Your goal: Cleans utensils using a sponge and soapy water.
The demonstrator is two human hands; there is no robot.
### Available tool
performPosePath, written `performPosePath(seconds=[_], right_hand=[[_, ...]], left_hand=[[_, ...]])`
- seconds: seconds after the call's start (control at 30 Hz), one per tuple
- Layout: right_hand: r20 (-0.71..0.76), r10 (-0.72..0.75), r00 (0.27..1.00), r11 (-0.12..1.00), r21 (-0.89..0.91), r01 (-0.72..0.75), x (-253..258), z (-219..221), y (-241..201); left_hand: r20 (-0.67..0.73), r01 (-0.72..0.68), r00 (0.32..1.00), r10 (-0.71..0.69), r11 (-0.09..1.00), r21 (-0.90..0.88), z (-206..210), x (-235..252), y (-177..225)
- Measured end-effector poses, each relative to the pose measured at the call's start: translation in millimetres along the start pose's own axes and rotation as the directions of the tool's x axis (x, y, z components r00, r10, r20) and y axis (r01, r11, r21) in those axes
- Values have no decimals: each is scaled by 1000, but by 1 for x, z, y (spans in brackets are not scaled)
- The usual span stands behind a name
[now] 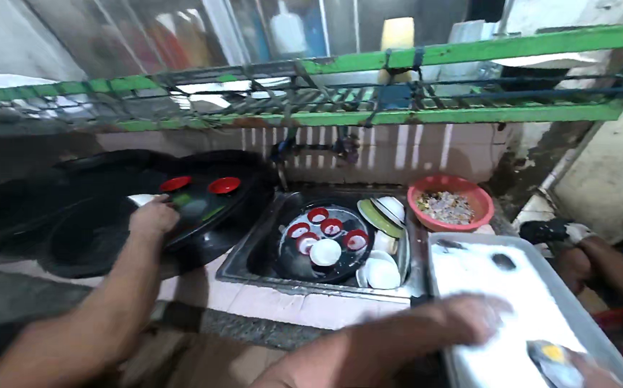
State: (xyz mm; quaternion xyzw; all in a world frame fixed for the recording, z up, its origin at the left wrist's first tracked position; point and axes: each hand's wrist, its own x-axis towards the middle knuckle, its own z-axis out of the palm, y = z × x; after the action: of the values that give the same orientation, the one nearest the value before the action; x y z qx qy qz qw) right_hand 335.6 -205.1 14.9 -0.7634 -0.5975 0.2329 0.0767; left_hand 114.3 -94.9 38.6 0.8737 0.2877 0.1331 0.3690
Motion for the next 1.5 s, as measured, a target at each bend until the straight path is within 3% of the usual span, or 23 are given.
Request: performPosePath(seconds=[0.03,0.07,0.1,0.13,0.2,0.3,0.37,0.43,0.5,0.53,0.6,0.67,0.73,0.8,0.9,0.97,1.07,1.1,1.2,1.27,1.4,1.5], right_hand=[[39,5,999,1000,-17,-4,0,2,2],[72,9,997,999,-37,-6,0,4,2],[94,15,995,998,-57,-10,-1,5,0],[114,27,993,998,-61,-20,-1,5,-1],[164,43,985,998,-49,-36,2,4,-1],[196,111,974,991,50,-124,0,-7,-8],[124,153,980,967,186,-174,-4,-12,-9],[10,203,979,922,336,-194,-7,-15,-6],[-121,263,957,865,469,-178,-8,-15,-2],[-186,275,943,841,522,-142,-9,-14,-2],[-349,237,907,819,573,7,-17,-9,-17],[-535,114,837,810,538,233,-25,2,-50],[-629,54,776,770,521,369,-26,6,-80],[-554,169,815,738,620,268,-12,-6,-78],[-398,311,863,675,732,94,16,-20,-61],[-507,224,832,734,650,198,2,-12,-82],[-669,-39,742,770,453,449,-13,18,-102],[-668,-42,743,757,464,460,-10,20,-100],[-536,168,827,768,598,232,11,-3,-85],[-497,204,843,793,590,156,15,-10,-85],[-666,-16,746,828,409,383,1,14,-109],[-463,183,867,693,687,221,28,-4,-87]], left_hand=[[164,-141,978,128,988,70,30,-4,17],[370,-207,919,136,966,158,52,-5,27],[565,-236,824,46,934,268,61,-3,38],[658,-236,749,-71,900,366,65,-2,47],[658,-162,713,-241,857,490,69,-1,54],[589,-27,737,-331,857,515,66,1,53],[536,52,762,-362,860,507,60,4,51],[505,190,734,-454,851,490,39,8,59],[399,326,807,-435,892,312,28,13,43],[325,415,849,-417,906,81,23,14,35],[173,496,863,-475,734,-464,19,16,35],[69,377,840,-538,488,-787,25,11,51],[-82,203,843,-532,454,-868,34,-1,76],[-215,62,877,-430,545,-836,40,-13,86],[-285,-7,876,-389,581,-814,47,-17,93],[-306,-13,845,-439,554,-832,37,-11,87],[-146,-12,731,-666,202,-979,11,9,76],[-74,-12,707,-703,93,-996,5,12,73],[25,-20,713,-701,-57,-998,7,10,73],[15,-8,703,-711,-29,-1000,15,9,75],[-101,101,718,-688,247,-964,19,-2,76],[-191,23,849,-493,395,-918,25,-15,66]])
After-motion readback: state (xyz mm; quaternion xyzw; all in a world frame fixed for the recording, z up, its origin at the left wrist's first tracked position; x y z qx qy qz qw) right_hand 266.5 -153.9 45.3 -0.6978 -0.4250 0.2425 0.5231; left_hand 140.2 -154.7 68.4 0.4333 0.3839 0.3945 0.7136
